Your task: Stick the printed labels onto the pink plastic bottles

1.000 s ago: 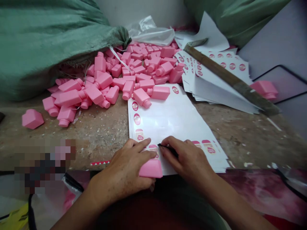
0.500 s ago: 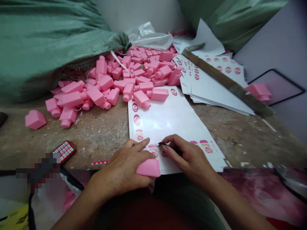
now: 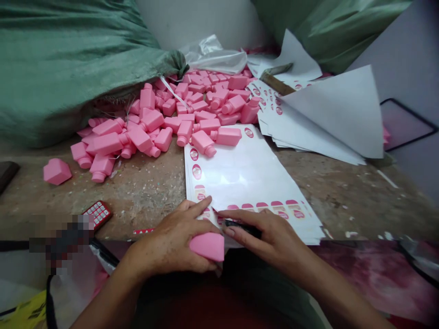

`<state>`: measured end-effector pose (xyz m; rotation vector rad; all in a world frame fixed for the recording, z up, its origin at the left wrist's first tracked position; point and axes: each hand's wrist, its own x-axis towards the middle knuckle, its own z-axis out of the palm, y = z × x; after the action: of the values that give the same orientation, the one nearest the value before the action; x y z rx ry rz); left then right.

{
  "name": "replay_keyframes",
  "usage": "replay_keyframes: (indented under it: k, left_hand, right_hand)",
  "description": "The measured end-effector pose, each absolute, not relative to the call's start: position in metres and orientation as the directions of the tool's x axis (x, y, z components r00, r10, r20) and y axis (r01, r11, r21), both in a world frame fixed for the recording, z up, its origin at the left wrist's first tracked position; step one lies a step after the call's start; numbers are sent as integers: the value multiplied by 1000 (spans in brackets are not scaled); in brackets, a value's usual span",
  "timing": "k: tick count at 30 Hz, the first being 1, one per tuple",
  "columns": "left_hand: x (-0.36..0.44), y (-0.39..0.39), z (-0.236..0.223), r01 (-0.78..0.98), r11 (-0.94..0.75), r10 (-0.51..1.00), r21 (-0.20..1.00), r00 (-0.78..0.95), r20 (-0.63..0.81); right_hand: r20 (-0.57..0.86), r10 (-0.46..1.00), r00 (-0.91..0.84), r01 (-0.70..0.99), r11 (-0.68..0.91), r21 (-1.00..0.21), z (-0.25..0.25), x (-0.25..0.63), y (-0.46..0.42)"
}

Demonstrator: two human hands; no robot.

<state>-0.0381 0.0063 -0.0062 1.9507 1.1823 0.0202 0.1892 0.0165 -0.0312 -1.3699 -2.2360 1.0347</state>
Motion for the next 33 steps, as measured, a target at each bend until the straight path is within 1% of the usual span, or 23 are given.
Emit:
replay_keyframes:
  k: [3, 5, 7, 10, 13, 15, 16, 17, 18, 20, 21, 23, 26, 28, 29, 31, 33]
  left_hand:
    - [-39, 5, -3, 730, -210, 721, 650, 564, -402]
    - [-41, 4, -2, 739, -204, 708, 642, 565, -424]
    - [-42, 3, -1, 744, -204, 701, 636, 565, -435]
    - [-44, 0, 0, 743, -211, 699, 635, 568, -433]
    - [-44, -2, -2, 750, -209, 707, 627, 559, -433]
    - [-44, -3, -5, 748, -205, 715, 632, 555, -425]
    - [-44, -3, -7, 741, -203, 720, 640, 556, -415]
    - [-43, -4, -9, 733, -204, 725, 649, 559, -403]
    - [-43, -4, -11, 725, -205, 729, 657, 561, -392]
    - [-43, -3, -12, 721, -203, 732, 662, 561, -386]
    - [-43, -3, -11, 725, -199, 731, 660, 558, -393]
    - [-44, -3, -6, 729, -186, 726, 659, 554, -407]
    - [-48, -7, 8, 694, -108, 752, 712, 526, -398]
    - [-48, -13, 16, 605, 58, 823, 794, 421, -381]
    - [-45, -17, 18, 510, 173, 860, 843, 339, -381]
    - [-34, -23, 17, 195, 384, 892, 903, 175, -417]
    - [-18, -28, 10, -159, 482, 876, 862, 99, -471]
  right_hand:
    - [-139, 874, -466, 476, 116, -872, -27, 191, 19]
    - [-159, 899, -408, 408, 24, -913, -26, 194, 21]
    - [-163, 928, -334, 397, -19, -918, -28, 196, 22]
    - [-129, 959, -252, 511, 19, -860, -34, 194, 22]
    - [-94, 961, -259, 679, 112, -726, -39, 186, 22]
    - [-78, 962, -264, 735, 148, -661, -41, 180, 22]
    - [-72, 960, -270, 731, 156, -664, -41, 178, 22]
    - [-76, 956, -282, 694, 148, -705, -41, 176, 22]
    - [-85, 954, -288, 623, 120, -773, -39, 176, 21]
    - [-98, 961, -260, 413, 19, -911, -36, 180, 19]
    - [-115, 969, -220, 293, -47, -955, -35, 183, 18]
    - [-175, 977, -126, 111, -161, -981, -32, 189, 17]
    - [-254, 964, -84, -16, -256, -966, -29, 195, 15]
    - [-273, 958, -86, -50, -278, -959, -27, 196, 14]
    - [-281, 955, -91, -64, -287, -956, -26, 195, 13]
    - [-307, 946, -103, -106, -317, -942, -22, 193, 10]
    - [-338, 932, -132, -157, -356, -921, -17, 189, 6]
